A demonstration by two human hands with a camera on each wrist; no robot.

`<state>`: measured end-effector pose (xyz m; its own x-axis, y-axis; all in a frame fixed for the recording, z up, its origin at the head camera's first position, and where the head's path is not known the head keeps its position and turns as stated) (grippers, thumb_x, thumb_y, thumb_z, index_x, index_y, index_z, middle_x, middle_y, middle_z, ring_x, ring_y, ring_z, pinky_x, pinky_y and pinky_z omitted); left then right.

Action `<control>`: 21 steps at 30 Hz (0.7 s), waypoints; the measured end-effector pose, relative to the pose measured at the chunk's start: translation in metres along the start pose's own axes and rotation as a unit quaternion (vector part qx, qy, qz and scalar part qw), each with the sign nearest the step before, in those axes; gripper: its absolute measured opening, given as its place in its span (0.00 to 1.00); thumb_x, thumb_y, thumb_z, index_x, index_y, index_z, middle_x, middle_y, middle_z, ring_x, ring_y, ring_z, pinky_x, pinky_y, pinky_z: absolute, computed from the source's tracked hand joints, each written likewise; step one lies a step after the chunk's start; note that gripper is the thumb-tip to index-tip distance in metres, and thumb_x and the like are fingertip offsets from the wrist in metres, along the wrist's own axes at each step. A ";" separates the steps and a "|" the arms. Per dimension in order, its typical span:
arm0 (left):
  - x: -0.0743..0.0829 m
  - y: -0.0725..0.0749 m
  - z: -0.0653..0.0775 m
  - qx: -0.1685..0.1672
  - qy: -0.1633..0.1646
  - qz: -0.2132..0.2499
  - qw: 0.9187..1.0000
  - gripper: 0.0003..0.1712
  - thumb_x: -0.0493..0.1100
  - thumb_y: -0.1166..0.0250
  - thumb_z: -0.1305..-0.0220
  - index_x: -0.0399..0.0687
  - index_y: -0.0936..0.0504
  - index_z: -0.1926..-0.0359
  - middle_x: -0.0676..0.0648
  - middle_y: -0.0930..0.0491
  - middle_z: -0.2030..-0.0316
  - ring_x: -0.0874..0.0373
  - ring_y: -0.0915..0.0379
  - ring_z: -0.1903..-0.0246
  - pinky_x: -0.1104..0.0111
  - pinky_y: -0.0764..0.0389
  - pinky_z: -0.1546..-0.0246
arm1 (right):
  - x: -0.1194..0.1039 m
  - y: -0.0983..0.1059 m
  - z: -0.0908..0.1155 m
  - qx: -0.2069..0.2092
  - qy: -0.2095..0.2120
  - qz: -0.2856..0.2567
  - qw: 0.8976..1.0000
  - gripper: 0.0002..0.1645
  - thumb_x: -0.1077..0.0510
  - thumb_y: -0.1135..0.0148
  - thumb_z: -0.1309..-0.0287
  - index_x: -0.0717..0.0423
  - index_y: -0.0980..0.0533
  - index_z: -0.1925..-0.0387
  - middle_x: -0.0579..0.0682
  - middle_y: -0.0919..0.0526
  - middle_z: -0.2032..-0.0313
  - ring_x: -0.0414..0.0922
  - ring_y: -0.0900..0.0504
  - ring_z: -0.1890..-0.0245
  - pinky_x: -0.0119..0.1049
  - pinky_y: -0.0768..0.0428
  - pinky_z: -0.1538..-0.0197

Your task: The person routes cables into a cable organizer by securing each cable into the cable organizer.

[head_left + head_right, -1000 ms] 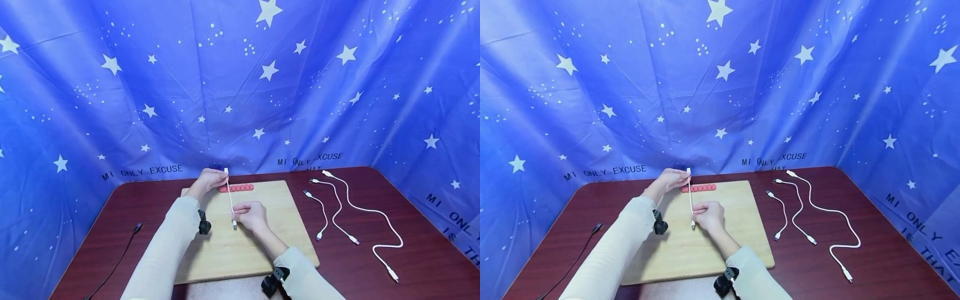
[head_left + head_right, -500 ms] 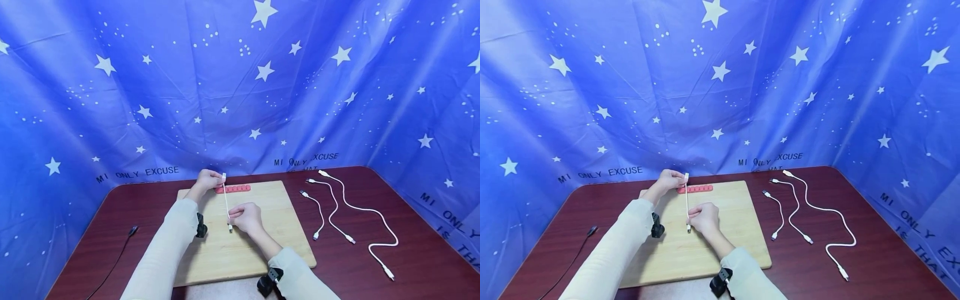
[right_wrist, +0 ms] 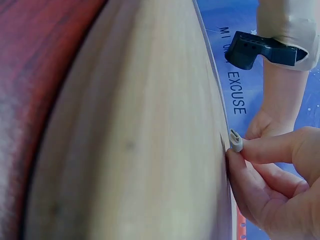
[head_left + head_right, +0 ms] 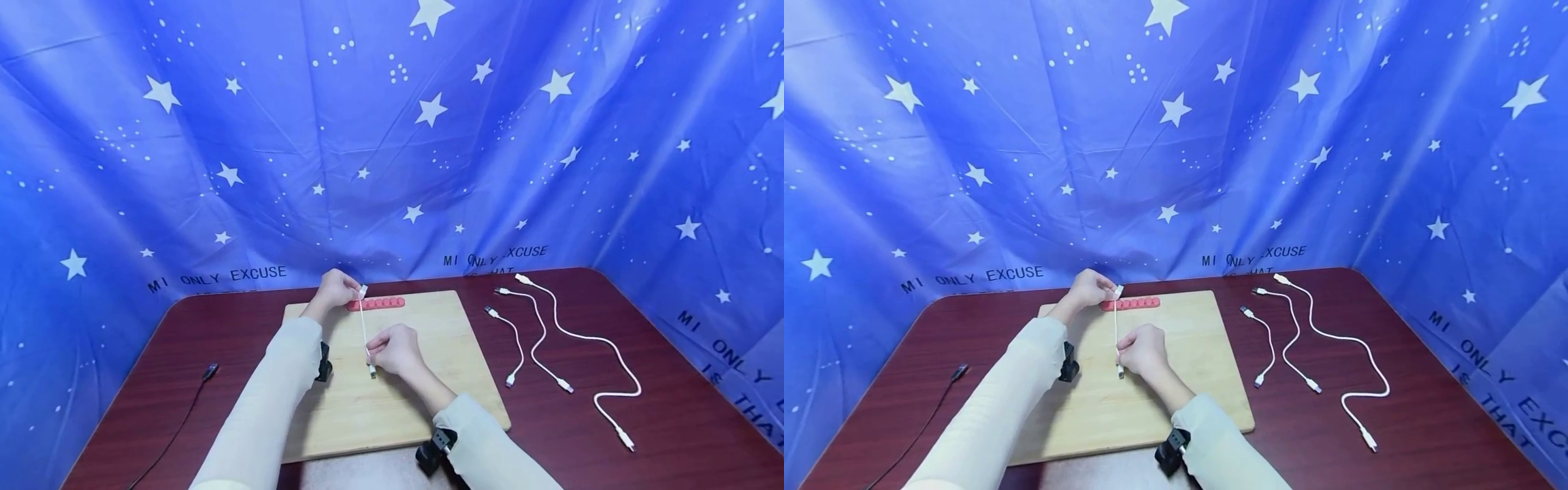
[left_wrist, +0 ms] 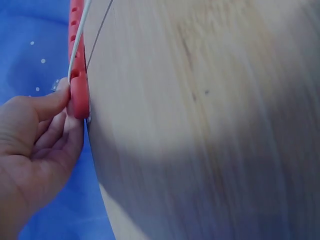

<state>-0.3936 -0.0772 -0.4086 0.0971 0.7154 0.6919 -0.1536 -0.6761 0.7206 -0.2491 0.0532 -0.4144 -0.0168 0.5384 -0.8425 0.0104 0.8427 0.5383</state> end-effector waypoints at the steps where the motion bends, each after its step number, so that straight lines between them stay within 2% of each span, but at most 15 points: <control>1: 0.000 0.000 0.000 -0.001 0.001 -0.008 1.000 0.08 0.37 0.29 0.48 0.40 0.12 0.65 0.42 0.12 0.63 0.59 0.26 0.65 0.79 0.29 0.69 | 0.000 -0.001 -0.001 -0.005 -0.003 0.000 1.000 0.10 0.71 0.27 0.65 0.62 0.14 0.73 0.56 0.12 0.77 0.40 0.14 0.79 0.24 0.20 0.75; 6: 0.002 0.001 -0.003 0.000 -0.014 -0.039 0.999 0.07 0.39 0.29 0.49 0.42 0.11 0.67 0.44 0.12 0.64 0.56 0.23 0.61 0.74 0.22 0.61 | -0.003 0.000 -0.004 0.007 0.009 0.038 0.999 0.10 0.69 0.24 0.68 0.59 0.14 0.76 0.52 0.12 0.79 0.36 0.16 0.77 0.25 0.19 0.69; 9: 0.002 0.001 -0.005 -0.002 -0.010 -0.042 0.999 0.07 0.38 0.29 0.49 0.42 0.11 0.67 0.44 0.12 0.65 0.56 0.23 0.61 0.72 0.21 0.59 | -0.004 0.000 -0.006 0.009 0.014 0.053 0.998 0.10 0.67 0.23 0.69 0.56 0.13 0.77 0.50 0.12 0.79 0.34 0.17 0.75 0.25 0.19 0.65; 18: -0.001 0.000 -0.006 -0.012 0.004 -0.029 0.999 0.07 0.38 0.30 0.49 0.43 0.11 0.66 0.42 0.12 0.62 0.57 0.25 0.62 0.77 0.25 0.66 | 0.007 0.000 -0.010 -0.017 -0.025 0.012 0.999 0.10 0.66 0.23 0.67 0.55 0.13 0.75 0.51 0.11 0.75 0.33 0.22 0.74 0.23 0.24 0.72; 21: 0.000 0.000 -0.006 -0.011 0.003 -0.035 0.999 0.07 0.38 0.30 0.48 0.43 0.11 0.66 0.42 0.12 0.61 0.56 0.24 0.61 0.74 0.22 0.64 | 0.011 -0.001 -0.013 -0.029 -0.045 -0.012 0.998 0.10 0.65 0.24 0.66 0.56 0.13 0.74 0.52 0.11 0.74 0.33 0.23 0.74 0.22 0.24 0.73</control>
<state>-0.3995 -0.0766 -0.4089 0.1025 0.7614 0.6401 -0.1683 -0.6210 0.7656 -0.2620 0.0585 -0.4244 0.0735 0.5175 -0.8525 -0.0471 0.8557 0.5153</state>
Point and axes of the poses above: each hand's wrist, its own z-axis away from the middle knuckle, its own y-axis out of the back of the hand, x = y × z, the point moved 5 cm from there along -z, towards the middle knuckle
